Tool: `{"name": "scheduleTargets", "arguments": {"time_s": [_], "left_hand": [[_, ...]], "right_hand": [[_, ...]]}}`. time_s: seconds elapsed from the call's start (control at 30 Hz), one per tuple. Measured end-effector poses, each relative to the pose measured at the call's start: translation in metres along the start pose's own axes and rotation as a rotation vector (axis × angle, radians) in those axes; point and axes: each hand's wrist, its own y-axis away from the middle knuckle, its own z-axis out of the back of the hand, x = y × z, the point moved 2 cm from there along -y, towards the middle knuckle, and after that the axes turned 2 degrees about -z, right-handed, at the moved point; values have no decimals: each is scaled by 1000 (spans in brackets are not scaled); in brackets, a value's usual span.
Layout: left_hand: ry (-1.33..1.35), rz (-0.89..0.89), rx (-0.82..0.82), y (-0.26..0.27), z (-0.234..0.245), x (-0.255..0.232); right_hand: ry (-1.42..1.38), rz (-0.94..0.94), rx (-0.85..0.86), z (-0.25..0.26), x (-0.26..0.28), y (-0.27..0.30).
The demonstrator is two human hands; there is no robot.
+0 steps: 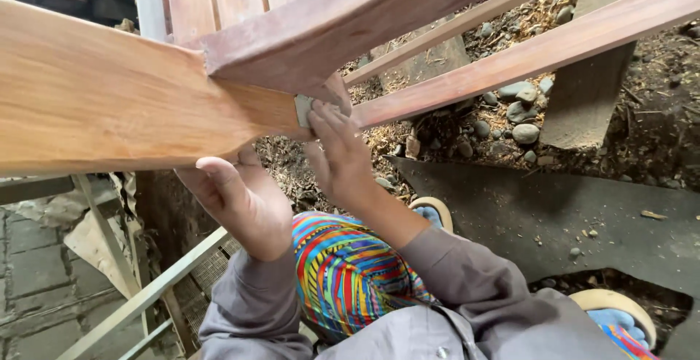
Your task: Sanding a wooden chair with sandpaper to smooth the surface
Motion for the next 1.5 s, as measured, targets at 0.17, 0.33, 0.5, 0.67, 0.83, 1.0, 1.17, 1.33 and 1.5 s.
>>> {"name": "scheduleTargets", "arguments": {"time_s": [0.17, 0.33, 0.5, 0.67, 0.83, 1.0, 1.17, 1.33, 1.5], "left_hand": [[98, -18, -61, -2, -15, -9], [125, -31, -128, -2, -7, 1], [138, -18, -184, -1, -5, 4], [90, -135, -160, -5, 3, 15], [105, -133, -122, -7, 1, 13], [142, -129, -168, -6, -2, 17], [50, -171, -204, -10, 8, 30], [-97, -122, -232, -8, -2, 18], [63, -169, -231, -8, -27, 15]], "right_hand": [[-161, 71, 215, -11, 43, -41], [83, 28, 118, 8, -20, 4], [-6, 89, 114, 5, 3, -19], [-172, 153, 213, 2, 21, -40], [47, 46, 146, 8, -26, 9], [-210, 182, 234, -4, 24, -31], [84, 195, -75, 0, -11, -17], [13, 153, -108, 4, 15, -24], [-19, 210, -159, -11, 24, -38]]}}
